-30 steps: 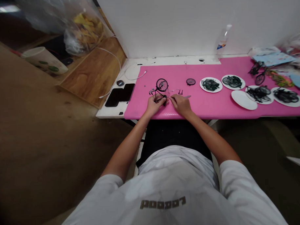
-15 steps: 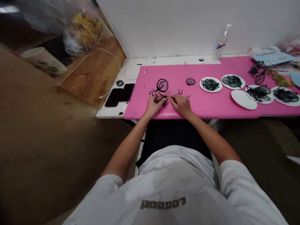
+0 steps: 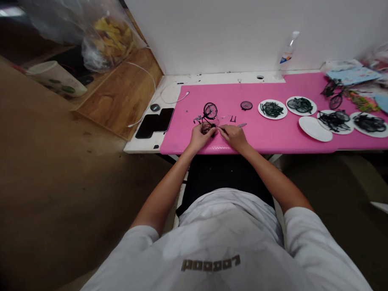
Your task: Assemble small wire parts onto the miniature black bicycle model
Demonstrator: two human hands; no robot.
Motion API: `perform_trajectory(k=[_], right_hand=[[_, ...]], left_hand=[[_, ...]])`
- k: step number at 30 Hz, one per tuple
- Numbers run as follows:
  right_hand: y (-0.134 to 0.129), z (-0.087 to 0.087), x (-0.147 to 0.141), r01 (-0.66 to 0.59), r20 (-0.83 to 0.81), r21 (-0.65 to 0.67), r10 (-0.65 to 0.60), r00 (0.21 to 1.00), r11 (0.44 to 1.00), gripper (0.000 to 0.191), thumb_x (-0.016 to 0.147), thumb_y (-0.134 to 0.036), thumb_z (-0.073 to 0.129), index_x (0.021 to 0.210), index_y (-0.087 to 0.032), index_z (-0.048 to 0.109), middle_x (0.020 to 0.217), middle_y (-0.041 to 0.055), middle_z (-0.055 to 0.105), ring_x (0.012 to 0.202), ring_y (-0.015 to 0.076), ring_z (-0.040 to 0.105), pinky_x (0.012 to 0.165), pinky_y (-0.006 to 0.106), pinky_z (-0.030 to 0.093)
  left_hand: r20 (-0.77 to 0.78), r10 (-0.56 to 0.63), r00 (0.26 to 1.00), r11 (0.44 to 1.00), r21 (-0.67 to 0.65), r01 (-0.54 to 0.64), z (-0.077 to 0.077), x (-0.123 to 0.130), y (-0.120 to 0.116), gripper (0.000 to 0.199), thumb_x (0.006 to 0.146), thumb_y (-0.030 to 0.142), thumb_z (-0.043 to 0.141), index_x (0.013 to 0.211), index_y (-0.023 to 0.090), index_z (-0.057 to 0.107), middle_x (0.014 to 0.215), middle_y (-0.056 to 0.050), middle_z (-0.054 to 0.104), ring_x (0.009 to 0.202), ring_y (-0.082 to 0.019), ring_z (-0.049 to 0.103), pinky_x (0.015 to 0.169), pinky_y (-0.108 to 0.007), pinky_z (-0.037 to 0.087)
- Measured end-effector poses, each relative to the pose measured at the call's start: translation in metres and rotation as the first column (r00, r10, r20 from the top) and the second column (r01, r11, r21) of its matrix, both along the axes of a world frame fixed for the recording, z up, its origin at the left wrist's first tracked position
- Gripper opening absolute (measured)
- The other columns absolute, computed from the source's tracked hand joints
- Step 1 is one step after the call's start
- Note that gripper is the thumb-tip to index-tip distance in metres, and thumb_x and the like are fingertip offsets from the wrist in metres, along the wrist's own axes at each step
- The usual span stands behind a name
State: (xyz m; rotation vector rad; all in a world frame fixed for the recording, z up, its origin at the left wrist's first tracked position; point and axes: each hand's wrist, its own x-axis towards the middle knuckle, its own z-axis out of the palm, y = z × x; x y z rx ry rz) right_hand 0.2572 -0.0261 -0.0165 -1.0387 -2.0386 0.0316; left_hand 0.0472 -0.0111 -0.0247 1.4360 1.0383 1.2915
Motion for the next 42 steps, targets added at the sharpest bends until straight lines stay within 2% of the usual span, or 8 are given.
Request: perform_trajectory(k=[5,9,13,18,25,31,36,42], right_hand=[[0.000,0.001,-0.001,0.017,0.026,-0.033,-0.016,1.000,0.999,0.037,0.114,-0.042,0.053,0.113,-0.018,0.081,0.105,0.0148,0.085,0.089,0.0270,0.079,0.084,0.039,0.060],[-0.002,0.006,-0.005,0.065,0.014,-0.049,-0.065,0.998,0.997,0.042,0.116,-0.046,0.047,0.117,-0.017,0.077,0.109,0.0166,0.083,0.096,0.0290,0.077,0.083,0.040,0.058],[-0.002,0.008,-0.008,0.105,-0.021,-0.056,-0.106,0.994,0.993,0.048,0.118,-0.052,0.037,0.117,-0.018,0.071,0.110,0.0168,0.079,0.098,0.0291,0.074,0.081,0.038,0.056],[-0.001,0.006,-0.004,0.126,-0.075,-0.056,-0.130,0.989,0.990,0.054,0.118,-0.059,0.024,0.111,-0.022,0.063,0.100,0.0134,0.073,0.087,0.0271,0.068,0.073,0.037,0.050],[-0.002,0.005,-0.001,0.116,-0.137,-0.034,-0.119,0.983,0.993,0.054,0.113,-0.072,0.038,0.108,-0.024,0.060,0.086,0.0053,0.069,0.071,0.0211,0.063,0.067,0.033,0.047],[-0.002,0.009,-0.002,0.082,-0.090,0.019,-0.080,0.993,0.996,0.055,0.117,-0.064,0.035,0.124,-0.022,0.069,0.099,0.0122,0.076,0.081,0.0244,0.071,0.075,0.035,0.055],[-0.003,0.010,-0.002,0.023,-0.046,-0.006,-0.023,0.999,1.000,0.048,0.117,-0.056,0.040,0.121,-0.022,0.073,0.101,0.0134,0.076,0.089,0.0273,0.073,0.081,0.038,0.058],[0.000,0.007,-0.002,0.013,-0.039,0.006,-0.012,0.999,1.000,0.058,0.117,-0.062,0.032,0.116,-0.020,0.073,0.105,0.0165,0.076,0.099,0.0299,0.074,0.086,0.041,0.060]], left_hand=[[-0.028,0.016,0.999,1.000,0.025,-0.015,0.004,0.001,-0.003,0.029,0.091,0.032,0.082,0.113,0.015,0.075,0.110,-0.015,0.082,0.097,-0.022,0.080,0.095,-0.038,0.064],[-0.082,0.088,0.993,0.993,0.080,-0.081,0.013,0.001,-0.010,0.030,0.092,0.032,0.082,0.116,0.017,0.077,0.105,-0.011,0.082,0.094,-0.021,0.078,0.093,-0.035,0.063],[-0.126,0.117,0.985,0.985,0.145,-0.098,0.019,0.002,-0.016,0.036,0.093,0.031,0.080,0.128,0.021,0.077,0.117,-0.011,0.083,0.101,-0.023,0.078,0.096,-0.036,0.063],[-0.170,0.149,0.974,0.971,0.210,-0.112,0.025,0.004,-0.021,0.034,0.091,0.031,0.085,0.123,0.025,0.080,0.118,-0.010,0.083,0.106,-0.028,0.078,0.106,-0.043,0.060],[-0.185,0.104,0.977,0.971,0.233,-0.059,0.039,0.008,-0.030,0.030,0.095,0.035,0.083,0.123,0.025,0.080,0.119,-0.011,0.083,0.108,-0.028,0.079,0.104,-0.043,0.061],[-0.100,0.062,0.993,0.969,0.244,-0.036,0.036,0.012,-0.030,0.026,0.093,0.037,0.086,0.113,0.023,0.080,0.114,-0.011,0.081,0.108,-0.027,0.078,0.104,-0.043,0.061],[-0.066,0.075,0.995,0.966,0.253,-0.056,0.036,0.009,-0.029,0.027,0.089,0.036,0.089,0.112,0.023,0.080,0.118,-0.010,0.078,0.110,-0.027,0.076,0.100,-0.039,0.061],[-0.123,0.030,0.992,0.958,0.286,0.007,0.045,0.003,-0.027,0.020,0.088,0.034,0.089,0.104,0.023,0.082,0.113,-0.010,0.079,0.110,-0.028,0.075,0.105,-0.044,0.060]])
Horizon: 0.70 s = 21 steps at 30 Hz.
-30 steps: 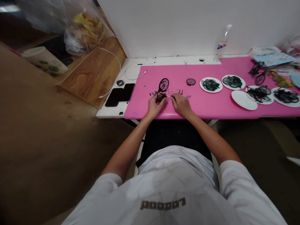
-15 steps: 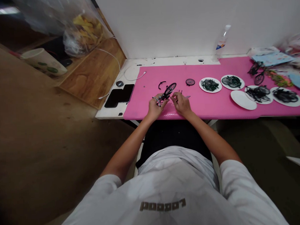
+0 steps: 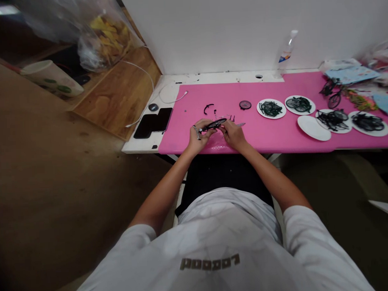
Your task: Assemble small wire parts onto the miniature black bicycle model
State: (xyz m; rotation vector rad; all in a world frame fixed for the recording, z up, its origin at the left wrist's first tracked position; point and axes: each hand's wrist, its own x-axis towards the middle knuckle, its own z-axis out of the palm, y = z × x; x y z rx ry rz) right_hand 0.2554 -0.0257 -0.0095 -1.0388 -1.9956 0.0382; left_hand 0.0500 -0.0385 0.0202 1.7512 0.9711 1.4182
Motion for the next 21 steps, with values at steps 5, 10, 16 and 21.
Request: perform_trajectory(k=[5,10,16,21], right_hand=[[0.000,0.001,-0.002,0.013,0.014,-0.020,-0.013,1.000,1.000,0.055,0.117,-0.059,0.031,0.117,-0.021,0.072,0.109,0.0176,0.076,0.103,0.0316,0.073,0.086,0.043,0.060],[-0.006,0.006,-0.004,0.041,0.019,-0.013,-0.041,0.999,0.999,0.061,0.117,-0.064,0.027,0.113,-0.021,0.070,0.098,0.0143,0.074,0.093,0.0295,0.071,0.081,0.040,0.058],[-0.007,0.006,-0.005,0.053,0.013,0.003,-0.053,0.998,0.999,0.063,0.116,-0.065,0.025,0.102,-0.022,0.068,0.091,0.0132,0.071,0.086,0.0280,0.069,0.077,0.040,0.056],[-0.005,0.005,-0.004,0.040,0.012,0.021,-0.041,0.999,0.999,0.057,0.117,-0.061,0.029,0.104,-0.021,0.069,0.094,0.0149,0.073,0.090,0.0289,0.071,0.081,0.040,0.058]], left_hand=[[-0.010,-0.049,0.999,0.998,-0.043,0.048,0.007,-0.007,0.002,0.023,0.085,0.037,0.091,0.098,0.021,0.082,0.109,-0.012,0.081,0.105,-0.028,0.076,0.103,-0.045,0.061],[-0.019,-0.050,0.999,0.996,-0.075,0.048,0.010,-0.011,0.004,0.024,0.082,0.035,0.092,0.098,0.020,0.082,0.109,-0.013,0.082,0.105,-0.028,0.076,0.103,-0.044,0.061],[-0.034,-0.071,0.997,0.996,-0.051,0.069,0.008,-0.011,0.004,0.017,0.083,0.029,0.089,0.097,0.020,0.082,0.108,-0.013,0.082,0.104,-0.028,0.075,0.101,-0.044,0.061],[-0.027,-0.074,0.997,0.996,-0.062,0.072,0.008,-0.011,0.004,0.018,0.081,0.024,0.088,0.098,0.021,0.082,0.109,-0.012,0.081,0.104,-0.027,0.075,0.100,-0.043,0.060]])
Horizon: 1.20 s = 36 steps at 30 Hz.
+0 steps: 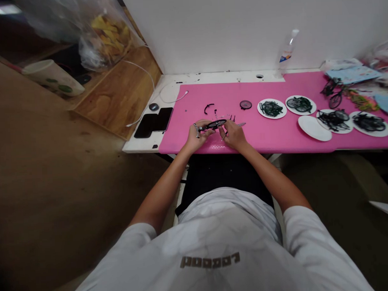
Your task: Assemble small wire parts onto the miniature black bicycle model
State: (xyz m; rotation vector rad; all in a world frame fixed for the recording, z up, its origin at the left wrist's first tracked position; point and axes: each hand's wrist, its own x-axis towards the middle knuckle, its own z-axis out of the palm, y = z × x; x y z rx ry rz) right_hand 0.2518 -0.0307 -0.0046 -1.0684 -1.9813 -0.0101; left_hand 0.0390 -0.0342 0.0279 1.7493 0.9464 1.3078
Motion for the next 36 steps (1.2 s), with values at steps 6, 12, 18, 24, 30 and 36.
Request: perform_trajectory(k=[6,12,18,24,30,36], right_hand=[[0.000,-0.002,-0.001,0.008,0.006,0.023,-0.008,1.000,1.000,0.050,0.117,-0.054,0.034,0.112,-0.020,0.070,0.100,0.0142,0.076,0.092,0.0276,0.072,0.082,0.039,0.058],[0.004,-0.006,0.000,-0.012,0.016,0.069,0.011,1.000,0.998,0.046,0.117,-0.050,0.037,0.119,-0.019,0.071,0.108,0.0167,0.079,0.102,0.0296,0.075,0.088,0.041,0.061],[0.005,-0.007,0.000,-0.022,0.003,0.072,0.021,1.000,0.997,0.042,0.117,-0.048,0.040,0.123,-0.020,0.071,0.113,0.0164,0.080,0.104,0.0301,0.077,0.090,0.042,0.063],[0.004,-0.005,0.000,-0.052,-0.004,0.073,0.053,0.999,0.996,0.037,0.116,-0.043,0.043,0.121,-0.020,0.071,0.114,0.0161,0.080,0.106,0.0300,0.077,0.090,0.042,0.062],[0.001,-0.001,-0.002,-0.037,0.011,0.059,0.036,0.999,0.998,0.032,0.116,-0.039,0.046,0.117,-0.021,0.072,0.106,0.0139,0.079,0.100,0.0286,0.076,0.085,0.040,0.061],[0.003,-0.002,-0.001,-0.031,0.022,0.008,0.031,0.999,0.999,0.032,0.115,-0.040,0.046,0.120,-0.020,0.071,0.109,0.0149,0.079,0.099,0.0286,0.075,0.086,0.040,0.060]], left_hand=[[0.019,0.020,1.000,1.000,0.002,-0.020,-0.006,0.000,0.003,0.022,0.082,0.025,0.087,0.102,0.020,0.080,0.108,-0.012,0.081,0.103,-0.027,0.075,0.101,-0.044,0.061],[0.020,-0.007,1.000,1.000,0.025,0.006,-0.013,0.000,0.007,0.026,0.083,0.028,0.089,0.104,0.018,0.079,0.109,-0.013,0.080,0.104,-0.028,0.076,0.099,-0.043,0.061],[0.023,-0.008,1.000,1.000,0.010,0.007,-0.016,0.001,0.009,0.026,0.083,0.030,0.088,0.105,0.018,0.079,0.110,-0.013,0.081,0.101,-0.026,0.076,0.095,-0.039,0.061],[0.062,-0.034,0.997,0.999,0.001,0.034,-0.015,0.001,0.007,0.024,0.085,0.029,0.085,0.106,0.018,0.080,0.110,-0.013,0.080,0.100,-0.025,0.076,0.096,-0.039,0.060],[0.088,-0.001,0.996,0.999,-0.042,0.005,-0.016,0.003,0.006,0.027,0.085,0.032,0.087,0.107,0.019,0.081,0.110,-0.012,0.080,0.100,-0.025,0.076,0.096,-0.039,0.061],[0.084,-0.005,0.996,1.000,0.009,0.004,-0.018,0.003,0.009,0.032,0.085,0.040,0.090,0.108,0.020,0.081,0.111,-0.012,0.079,0.105,-0.027,0.077,0.100,-0.042,0.060]])
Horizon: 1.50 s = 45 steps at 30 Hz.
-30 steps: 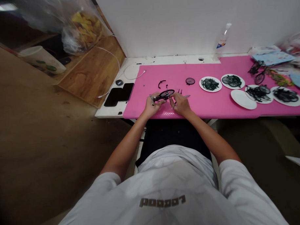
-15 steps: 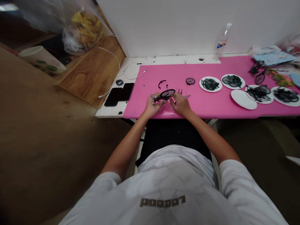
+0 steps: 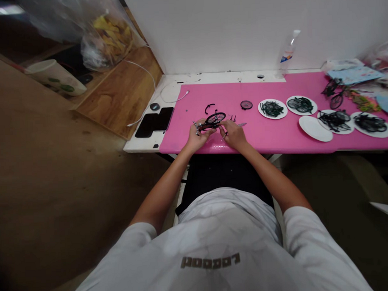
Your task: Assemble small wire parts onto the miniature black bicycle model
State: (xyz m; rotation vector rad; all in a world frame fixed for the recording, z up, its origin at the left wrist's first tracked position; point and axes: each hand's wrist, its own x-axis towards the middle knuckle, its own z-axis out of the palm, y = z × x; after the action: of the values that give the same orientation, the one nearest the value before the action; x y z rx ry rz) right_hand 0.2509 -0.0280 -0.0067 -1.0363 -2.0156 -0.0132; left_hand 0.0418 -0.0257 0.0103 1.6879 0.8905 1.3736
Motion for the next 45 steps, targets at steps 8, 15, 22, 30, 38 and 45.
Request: perform_trajectory(k=[8,15,22,30,38,45], right_hand=[[-0.001,0.001,-0.001,0.036,0.011,-0.046,-0.036,0.999,0.998,0.035,0.113,-0.041,0.046,0.119,-0.019,0.072,0.109,0.0163,0.079,0.098,0.0292,0.074,0.085,0.040,0.059],[0.001,-0.002,-0.001,0.092,0.082,-0.094,-0.084,0.993,0.991,0.034,0.112,-0.040,0.048,0.119,-0.017,0.072,0.107,0.0164,0.078,0.096,0.0292,0.073,0.083,0.039,0.058],[0.009,-0.011,0.001,0.135,0.127,-0.122,-0.119,0.985,0.983,0.031,0.107,-0.039,0.051,0.107,-0.017,0.073,0.107,0.0192,0.079,0.101,0.0341,0.072,0.082,0.043,0.058],[-0.001,0.003,-0.001,-0.023,0.012,-0.092,0.024,1.000,0.995,0.026,0.104,-0.034,0.054,0.114,-0.018,0.072,0.099,0.0142,0.077,0.086,0.0279,0.072,0.081,0.040,0.057],[-0.004,0.006,0.000,-0.071,-0.010,-0.053,0.071,0.997,0.996,0.022,0.102,-0.032,0.053,0.103,-0.019,0.072,0.090,0.0103,0.073,0.082,0.0248,0.069,0.078,0.036,0.054],[-0.005,0.008,0.000,-0.075,0.019,-0.086,0.077,0.997,0.994,0.023,0.102,-0.031,0.052,0.103,-0.020,0.071,0.087,0.0087,0.072,0.076,0.0236,0.065,0.074,0.035,0.051]], left_hand=[[0.027,0.002,1.000,1.000,0.020,-0.002,0.000,0.004,0.000,0.041,0.088,0.048,0.090,0.114,0.019,0.079,0.112,-0.014,0.081,0.104,-0.028,0.080,0.097,-0.044,0.064],[-0.064,0.028,0.998,0.978,0.210,-0.014,0.006,0.002,-0.003,0.032,0.093,0.047,0.087,0.110,0.020,0.081,0.110,-0.013,0.079,0.102,-0.026,0.077,0.094,-0.043,0.064],[-0.115,-0.005,0.993,0.975,0.218,0.030,0.016,0.004,-0.012,0.030,0.097,0.048,0.082,0.112,0.022,0.081,0.113,-0.011,0.077,0.106,-0.024,0.074,0.100,-0.043,0.060],[0.090,-0.031,0.995,0.996,-0.086,0.039,0.013,0.011,-0.009,0.047,0.086,0.054,0.091,0.115,0.019,0.079,0.112,-0.012,0.080,0.103,-0.026,0.077,0.097,-0.041,0.063],[0.212,-0.102,0.972,0.971,-0.190,0.143,0.009,0.007,-0.003,0.057,0.082,0.058,0.093,0.122,0.020,0.079,0.111,-0.011,0.081,0.102,-0.024,0.078,0.095,-0.037,0.064],[0.360,-0.148,0.921,0.921,-0.290,0.262,-0.006,0.011,0.003,0.061,0.081,0.054,0.095,0.129,0.021,0.079,0.122,-0.012,0.081,0.102,-0.023,0.079,0.093,-0.036,0.065]])
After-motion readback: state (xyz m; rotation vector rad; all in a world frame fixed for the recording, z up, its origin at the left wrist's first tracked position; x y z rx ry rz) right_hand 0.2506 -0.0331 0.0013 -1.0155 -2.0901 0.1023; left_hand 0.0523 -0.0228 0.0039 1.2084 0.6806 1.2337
